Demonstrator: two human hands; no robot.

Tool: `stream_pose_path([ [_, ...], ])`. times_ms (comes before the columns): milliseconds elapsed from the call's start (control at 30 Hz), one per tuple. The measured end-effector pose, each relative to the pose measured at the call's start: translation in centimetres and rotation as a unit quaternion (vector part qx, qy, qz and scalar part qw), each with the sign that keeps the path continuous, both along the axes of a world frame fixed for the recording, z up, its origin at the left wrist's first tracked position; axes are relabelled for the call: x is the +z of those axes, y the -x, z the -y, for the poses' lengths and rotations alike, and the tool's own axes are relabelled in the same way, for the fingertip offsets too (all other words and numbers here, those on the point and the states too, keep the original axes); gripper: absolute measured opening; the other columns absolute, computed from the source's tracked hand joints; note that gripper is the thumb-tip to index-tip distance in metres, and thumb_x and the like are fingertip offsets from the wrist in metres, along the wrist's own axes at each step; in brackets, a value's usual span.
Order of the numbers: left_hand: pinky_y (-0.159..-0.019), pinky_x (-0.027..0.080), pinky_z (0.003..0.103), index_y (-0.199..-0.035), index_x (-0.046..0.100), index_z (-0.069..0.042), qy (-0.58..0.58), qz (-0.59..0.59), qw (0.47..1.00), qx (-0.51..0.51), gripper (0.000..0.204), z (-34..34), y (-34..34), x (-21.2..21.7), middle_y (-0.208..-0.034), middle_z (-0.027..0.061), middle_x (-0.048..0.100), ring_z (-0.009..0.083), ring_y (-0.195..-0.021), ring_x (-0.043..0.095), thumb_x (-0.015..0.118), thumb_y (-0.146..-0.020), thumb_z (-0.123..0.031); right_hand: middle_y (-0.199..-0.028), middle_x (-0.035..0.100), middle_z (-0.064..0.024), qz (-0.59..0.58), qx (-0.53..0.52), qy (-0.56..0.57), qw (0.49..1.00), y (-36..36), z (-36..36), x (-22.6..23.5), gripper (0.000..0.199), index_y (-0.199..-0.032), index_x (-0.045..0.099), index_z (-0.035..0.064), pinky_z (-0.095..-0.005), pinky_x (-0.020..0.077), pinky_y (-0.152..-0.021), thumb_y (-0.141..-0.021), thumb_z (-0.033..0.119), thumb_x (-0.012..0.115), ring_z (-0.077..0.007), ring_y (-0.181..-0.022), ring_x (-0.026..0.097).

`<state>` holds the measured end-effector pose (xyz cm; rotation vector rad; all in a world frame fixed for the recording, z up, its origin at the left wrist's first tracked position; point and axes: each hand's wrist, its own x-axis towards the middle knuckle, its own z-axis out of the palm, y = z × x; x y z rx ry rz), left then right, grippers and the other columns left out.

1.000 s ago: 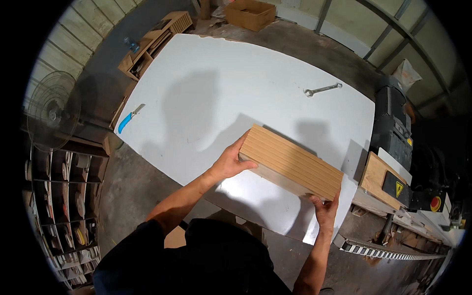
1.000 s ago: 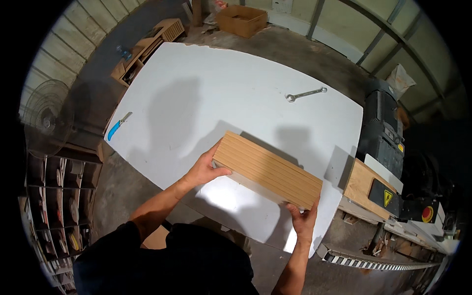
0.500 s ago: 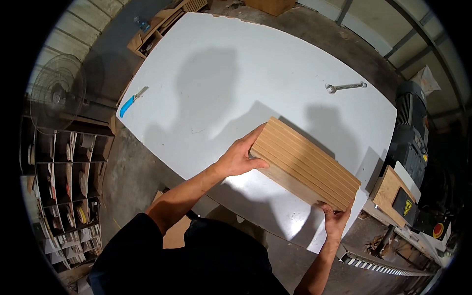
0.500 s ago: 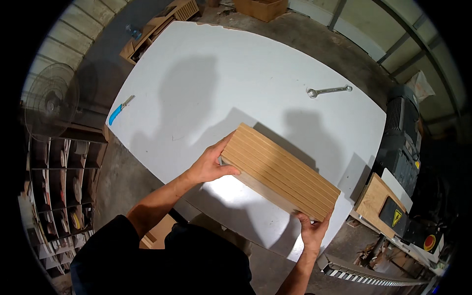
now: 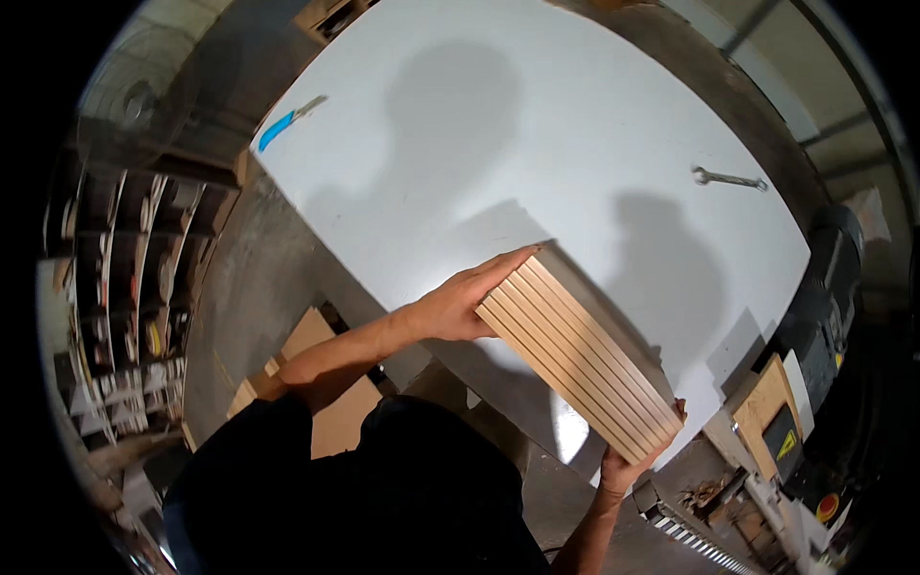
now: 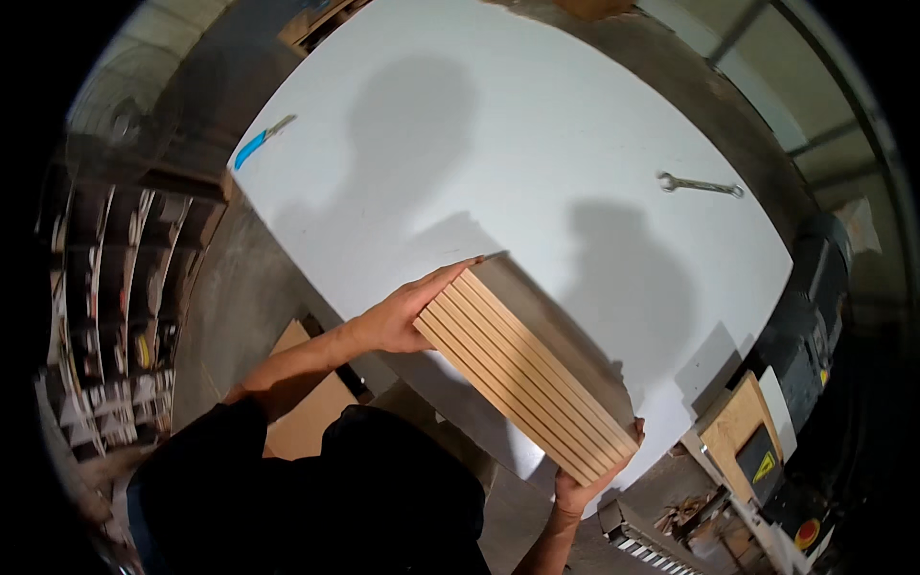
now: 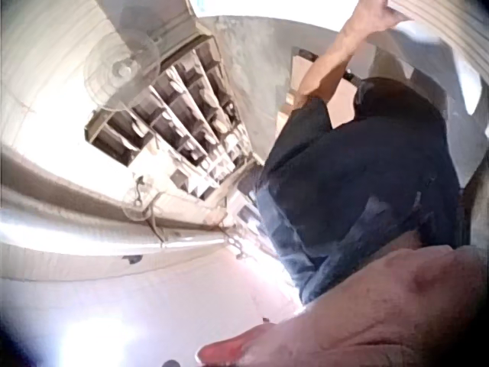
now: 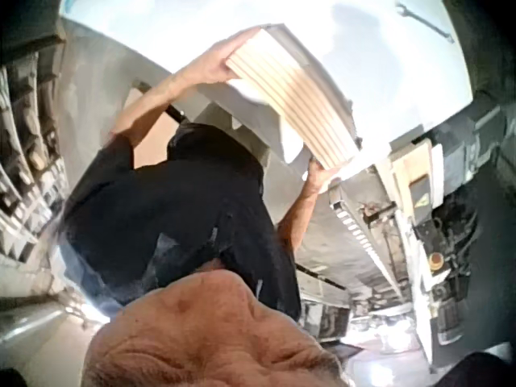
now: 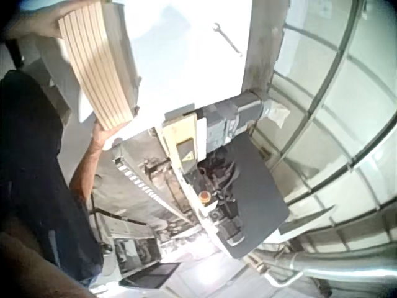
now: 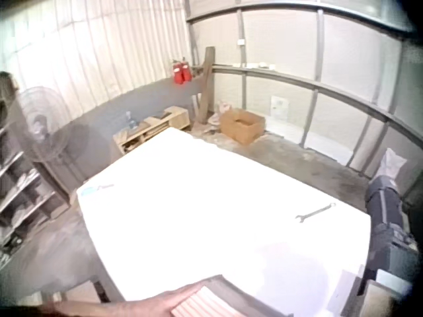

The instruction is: The person picks up wood planks from a table, carries them across the room, and stacks them together onto a piece of cardboard on the floor.

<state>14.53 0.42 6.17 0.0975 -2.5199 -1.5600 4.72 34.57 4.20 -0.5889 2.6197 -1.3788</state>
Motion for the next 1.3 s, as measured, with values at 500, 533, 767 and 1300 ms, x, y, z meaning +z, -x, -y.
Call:
stream_pose_path([
  [500, -0.103, 0.044, 0.038, -0.151, 0.017, -0.021, -0.057, 0.070, 0.995, 0.032, 0.094, -0.9, -3.3, -1.9, -0.151, 0.0052, 0.032, 0.0279, -0.131, 0.043, 0.071, -0.075, -0.008, -0.149, 0.025, -0.0179, -0.008, 0.045, 0.086, 0.995, -0.9, -2.6, -3.1, 0.100, -0.148, 0.015, 0.0090, -0.0540, 0.0241, -0.111, -0.078, 0.061, 0.064, -0.0378, -0.138, 0.025],
  [533, -0.102, 0.045, 0.038, -0.151, 0.016, -0.021, -0.030, 0.050, 0.998, 0.030, 0.093, -0.9, -3.4, -1.9, -0.151, 0.0052, 0.032, 0.0278, -0.131, 0.043, 0.071, -0.076, -0.008, -0.149, 0.026, -0.0178, -0.079, 0.071, 0.055, 0.993, -0.8, -2.5, -2.9, 0.101, -0.148, 0.015, 0.0099, -0.0546, 0.0248, -0.111, -0.077, 0.060, 0.066, -0.0383, -0.138, 0.026],
  [767, -0.103, 0.045, 0.040, -0.150, 0.017, -0.025, -0.100, 0.103, 0.989, 0.036, 0.095, -1.1, -3.7, -1.7, -0.152, 0.0041, 0.031, 0.0274, -0.133, 0.041, 0.072, -0.075, -0.009, -0.147, 0.030, -0.0184, -0.189, 0.125, 0.032, 0.973, -0.3, -2.1, -2.6, 0.105, -0.148, 0.016, 0.0160, -0.0570, 0.0275, -0.109, -0.070, 0.049, 0.078, -0.0391, -0.134, 0.032],
  [1300, -0.106, 0.043, 0.041, -0.149, 0.019, -0.031, -0.088, 0.056, 0.994, 0.041, 0.096, -1.5, -4.6, -3.1, -0.152, 0.0015, 0.029, 0.0283, -0.135, 0.037, 0.071, -0.073, -0.003, -0.149, 0.022, -0.0171, -0.167, 0.132, 0.009, 0.977, 0.0, -5.0, -5.2, 0.109, -0.149, 0.006, 0.0226, -0.0589, 0.0249, -0.111, -0.070, 0.061, 0.070, -0.0384, -0.138, 0.025],
])
